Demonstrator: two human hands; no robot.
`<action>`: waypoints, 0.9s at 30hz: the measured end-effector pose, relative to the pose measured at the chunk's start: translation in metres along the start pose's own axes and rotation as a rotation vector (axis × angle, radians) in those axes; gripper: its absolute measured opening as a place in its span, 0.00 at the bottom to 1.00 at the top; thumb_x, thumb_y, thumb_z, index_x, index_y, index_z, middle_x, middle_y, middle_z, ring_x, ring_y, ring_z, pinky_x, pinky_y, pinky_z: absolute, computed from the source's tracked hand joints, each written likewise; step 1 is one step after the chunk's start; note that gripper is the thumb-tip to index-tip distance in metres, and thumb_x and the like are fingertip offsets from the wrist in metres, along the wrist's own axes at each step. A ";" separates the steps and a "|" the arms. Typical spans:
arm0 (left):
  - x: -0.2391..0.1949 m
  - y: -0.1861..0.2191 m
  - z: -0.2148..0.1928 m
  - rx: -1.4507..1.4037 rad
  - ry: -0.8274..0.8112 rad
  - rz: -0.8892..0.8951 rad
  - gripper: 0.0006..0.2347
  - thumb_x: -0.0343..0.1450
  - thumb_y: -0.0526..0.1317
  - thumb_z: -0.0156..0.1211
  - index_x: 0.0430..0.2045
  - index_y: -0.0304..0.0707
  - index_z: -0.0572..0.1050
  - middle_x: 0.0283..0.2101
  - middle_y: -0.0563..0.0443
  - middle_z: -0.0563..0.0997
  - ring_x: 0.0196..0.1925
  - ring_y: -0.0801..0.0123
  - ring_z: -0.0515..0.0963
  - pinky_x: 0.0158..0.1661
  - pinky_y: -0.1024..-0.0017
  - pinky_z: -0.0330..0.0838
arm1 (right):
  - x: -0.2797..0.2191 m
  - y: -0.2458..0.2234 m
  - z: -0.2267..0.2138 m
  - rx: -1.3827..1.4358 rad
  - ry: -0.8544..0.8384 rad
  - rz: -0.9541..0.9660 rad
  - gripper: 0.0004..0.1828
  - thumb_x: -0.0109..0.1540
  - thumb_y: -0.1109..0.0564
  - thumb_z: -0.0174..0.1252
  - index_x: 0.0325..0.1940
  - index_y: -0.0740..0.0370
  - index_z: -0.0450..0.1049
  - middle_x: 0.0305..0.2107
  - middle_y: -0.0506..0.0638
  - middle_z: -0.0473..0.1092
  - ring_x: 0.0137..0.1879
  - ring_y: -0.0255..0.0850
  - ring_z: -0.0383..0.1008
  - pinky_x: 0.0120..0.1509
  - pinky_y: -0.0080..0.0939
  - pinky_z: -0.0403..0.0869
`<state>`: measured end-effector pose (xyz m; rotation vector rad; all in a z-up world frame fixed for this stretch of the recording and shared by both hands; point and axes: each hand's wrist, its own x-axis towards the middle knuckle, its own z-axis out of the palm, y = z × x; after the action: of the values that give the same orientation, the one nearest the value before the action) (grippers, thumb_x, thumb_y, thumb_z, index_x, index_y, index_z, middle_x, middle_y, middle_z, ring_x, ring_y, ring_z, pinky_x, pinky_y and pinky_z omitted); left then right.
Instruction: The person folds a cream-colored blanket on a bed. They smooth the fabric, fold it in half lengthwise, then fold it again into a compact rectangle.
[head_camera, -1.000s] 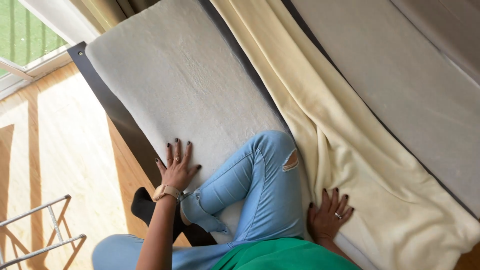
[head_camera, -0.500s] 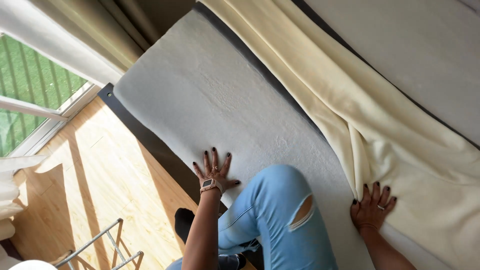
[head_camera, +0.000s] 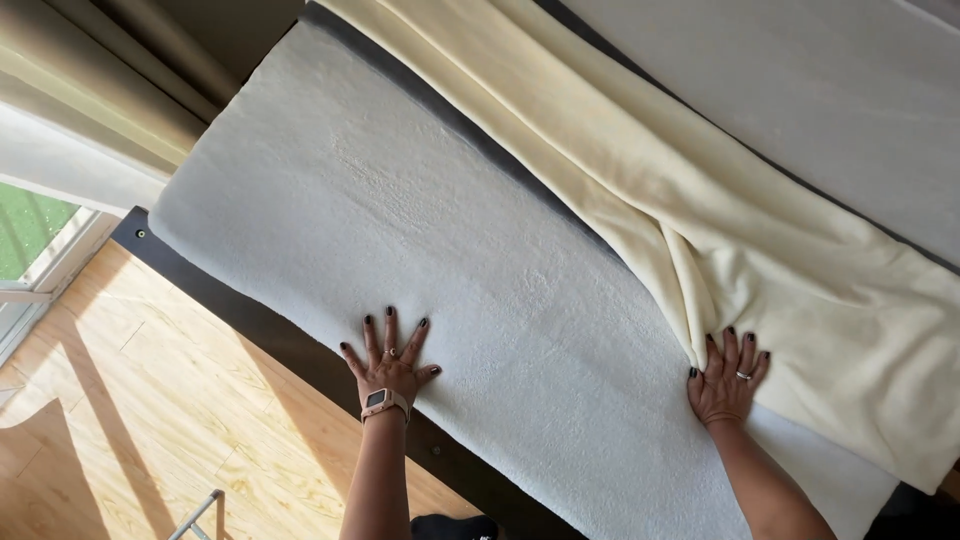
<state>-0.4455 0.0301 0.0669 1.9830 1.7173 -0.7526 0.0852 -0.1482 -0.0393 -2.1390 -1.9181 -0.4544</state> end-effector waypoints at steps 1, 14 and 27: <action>-0.002 0.001 0.004 0.003 0.002 0.000 0.34 0.69 0.72 0.37 0.70 0.90 0.30 0.79 0.60 0.22 0.79 0.51 0.20 0.69 0.33 0.22 | 0.000 0.000 0.001 0.002 0.002 0.003 0.30 0.66 0.44 0.36 0.70 0.57 0.57 0.74 0.60 0.49 0.81 0.66 0.39 0.74 0.79 0.43; -0.061 0.067 0.111 -0.387 0.237 -0.247 0.34 0.71 0.70 0.34 0.74 0.77 0.34 0.79 0.52 0.26 0.79 0.48 0.22 0.68 0.28 0.27 | -0.001 0.001 0.000 -0.010 0.027 -0.011 0.32 0.63 0.44 0.40 0.70 0.55 0.59 0.73 0.60 0.51 0.80 0.65 0.42 0.75 0.77 0.43; -0.218 0.317 0.238 -0.680 0.478 -0.689 0.35 0.70 0.66 0.39 0.72 0.54 0.54 0.79 0.48 0.39 0.75 0.37 0.45 0.60 0.40 0.65 | 0.004 -0.008 -0.019 0.102 0.030 0.004 0.32 0.68 0.43 0.36 0.70 0.60 0.65 0.73 0.60 0.55 0.79 0.66 0.45 0.78 0.75 0.42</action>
<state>-0.1847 -0.3353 0.0094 1.1413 2.5348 0.1771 0.0763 -0.1510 -0.0206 -2.0604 -1.8780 -0.3774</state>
